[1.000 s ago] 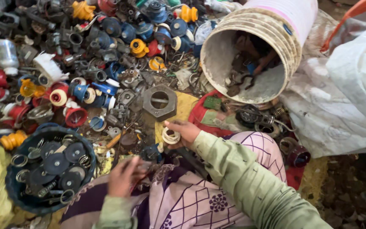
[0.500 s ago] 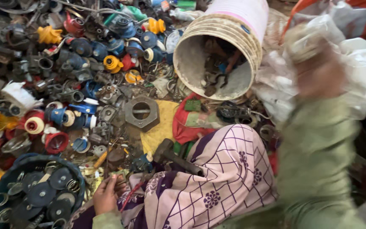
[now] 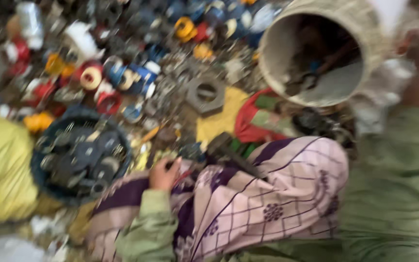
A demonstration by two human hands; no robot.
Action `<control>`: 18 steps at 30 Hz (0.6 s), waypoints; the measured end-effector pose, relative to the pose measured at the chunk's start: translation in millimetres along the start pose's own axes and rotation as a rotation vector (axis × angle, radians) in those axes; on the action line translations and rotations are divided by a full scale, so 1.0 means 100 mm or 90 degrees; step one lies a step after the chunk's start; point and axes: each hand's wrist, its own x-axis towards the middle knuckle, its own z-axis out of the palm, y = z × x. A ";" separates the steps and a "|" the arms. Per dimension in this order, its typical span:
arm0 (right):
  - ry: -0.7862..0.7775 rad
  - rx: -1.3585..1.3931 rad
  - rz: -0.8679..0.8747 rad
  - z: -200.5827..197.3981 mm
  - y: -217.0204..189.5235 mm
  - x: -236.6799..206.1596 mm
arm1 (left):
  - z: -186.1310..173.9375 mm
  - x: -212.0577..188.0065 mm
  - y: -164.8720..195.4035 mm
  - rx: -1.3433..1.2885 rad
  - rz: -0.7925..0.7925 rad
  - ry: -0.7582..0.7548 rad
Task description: The person sits on the ground and uses a hammer and pliers to disassemble small metal parts. They repeatedly strike the parts on a metal block, remove components, and place them into a nearby bucket.
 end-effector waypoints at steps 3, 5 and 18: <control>-0.131 0.071 0.039 0.95 -0.25 -0.85 | 0.03 -0.09 0.05 0.062 -0.003 0.050; -0.314 0.098 0.081 1.52 -0.44 -1.56 | 0.05 -0.13 0.11 0.128 -0.004 0.028; -0.689 0.050 0.196 2.05 0.22 -2.21 | -0.09 -0.41 1.07 0.450 0.030 -0.019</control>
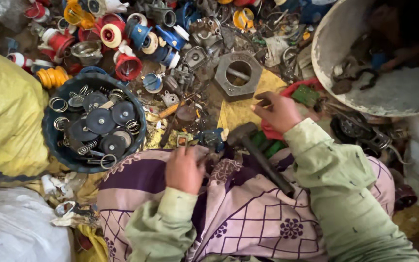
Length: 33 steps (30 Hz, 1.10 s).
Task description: The person sits on the ground and uses a hammer and pliers to disassemble small metal parts. They repeatedly strike the parts on a metal block, remove components, and place them into a nearby bucket.
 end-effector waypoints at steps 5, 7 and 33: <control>-0.070 -0.014 -0.004 0.41 -0.09 -0.02 | -0.20 -0.05 0.04 0.042 -0.070 -0.146; -0.129 -0.061 -0.103 0.62 -0.19 -0.10 | -0.13 -0.09 0.12 0.086 -0.049 -0.155; 0.103 -0.085 -0.267 1.06 -0.12 0.14 | 0.08 0.23 -0.40 0.039 -0.077 0.130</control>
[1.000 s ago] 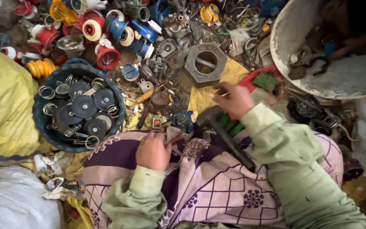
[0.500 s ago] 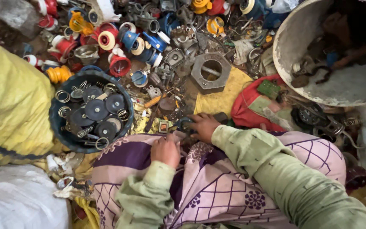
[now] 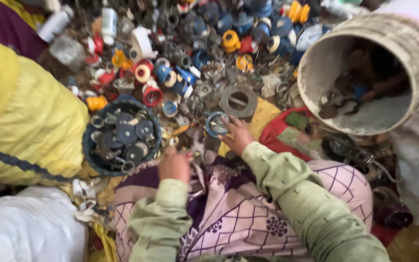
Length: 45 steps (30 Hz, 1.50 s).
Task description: The person sits on the ground and uses a hammer and pliers to disassemble small metal parts. They repeatedly strike the parts on a metal block, remove components, and place them into a nearby bucket.
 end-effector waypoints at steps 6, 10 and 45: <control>0.139 0.293 0.043 -0.76 -0.32 0.10 | -0.58 0.13 -0.49 -0.336 -0.012 0.072; 0.106 0.714 0.140 -0.96 -0.32 -0.05 | -0.89 -0.01 -0.61 -0.793 -0.137 -0.061; -0.223 0.018 0.170 0.31 0.24 -0.18 | -1.08 -0.66 0.11 -1.553 -0.091 -0.402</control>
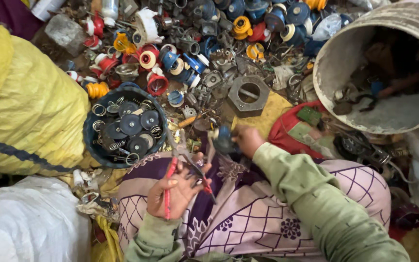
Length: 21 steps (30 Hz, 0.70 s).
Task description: The person sits on the ground and uses a hammer and pliers to disassemble small metal parts. They repeatedly strike the parts on a metal block, remove components, and place them into a nearby bucket.
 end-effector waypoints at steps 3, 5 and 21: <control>0.084 0.481 0.005 -0.36 -0.16 -0.06 | 0.20 0.02 -0.06 -0.044 -0.044 -0.031; 0.114 0.696 -0.043 -0.58 -0.31 -0.15 | 0.37 0.03 -0.10 -0.050 -0.070 -0.064; 0.164 1.011 -0.088 -1.03 -1.10 -0.90 | 0.82 0.16 -0.41 0.149 -0.138 -0.020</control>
